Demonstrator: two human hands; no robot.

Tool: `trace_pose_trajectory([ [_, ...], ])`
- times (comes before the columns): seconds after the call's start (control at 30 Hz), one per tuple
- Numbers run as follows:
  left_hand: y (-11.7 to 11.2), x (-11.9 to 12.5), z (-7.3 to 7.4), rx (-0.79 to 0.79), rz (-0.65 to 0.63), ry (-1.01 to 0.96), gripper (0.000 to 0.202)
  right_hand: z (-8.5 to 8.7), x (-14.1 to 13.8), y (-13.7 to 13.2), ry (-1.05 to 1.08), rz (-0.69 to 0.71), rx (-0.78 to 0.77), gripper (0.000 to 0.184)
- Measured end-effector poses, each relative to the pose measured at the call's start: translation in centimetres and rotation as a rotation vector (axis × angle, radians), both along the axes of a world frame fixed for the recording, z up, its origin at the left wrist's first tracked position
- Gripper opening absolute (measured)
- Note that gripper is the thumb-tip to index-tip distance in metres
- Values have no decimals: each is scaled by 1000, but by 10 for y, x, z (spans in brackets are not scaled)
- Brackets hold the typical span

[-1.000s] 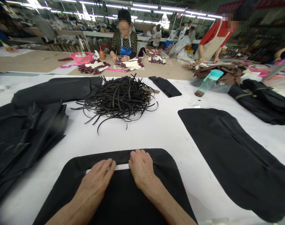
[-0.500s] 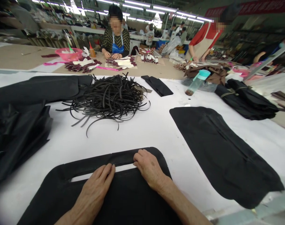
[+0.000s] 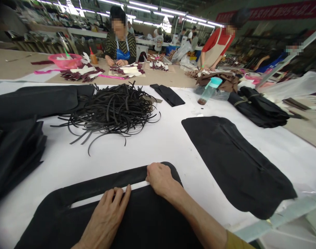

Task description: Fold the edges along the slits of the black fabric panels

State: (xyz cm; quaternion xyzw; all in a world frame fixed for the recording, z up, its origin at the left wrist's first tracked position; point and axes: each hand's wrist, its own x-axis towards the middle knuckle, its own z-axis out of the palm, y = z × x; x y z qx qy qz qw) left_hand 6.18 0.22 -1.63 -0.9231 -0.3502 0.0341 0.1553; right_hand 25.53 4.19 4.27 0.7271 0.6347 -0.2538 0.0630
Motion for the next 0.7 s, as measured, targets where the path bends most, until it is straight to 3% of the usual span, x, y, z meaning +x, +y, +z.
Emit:
trace_pose_trajectory([
  [0.17, 3, 17, 12, -72, 79, 62, 56, 7, -3, 7, -13, -34, -66, 3],
  [0.47, 5, 47, 19, -99, 223, 176, 72, -15, 24, -4, 13, -132, -15, 15],
  [0.63, 7, 46, 15, -34, 151, 98, 82, -14, 39, -7, 118, -138, -10, 2],
  [0.7, 7, 45, 10, -30, 133, 12, 82, -12, 40, -8, 131, -154, 13, 7],
])
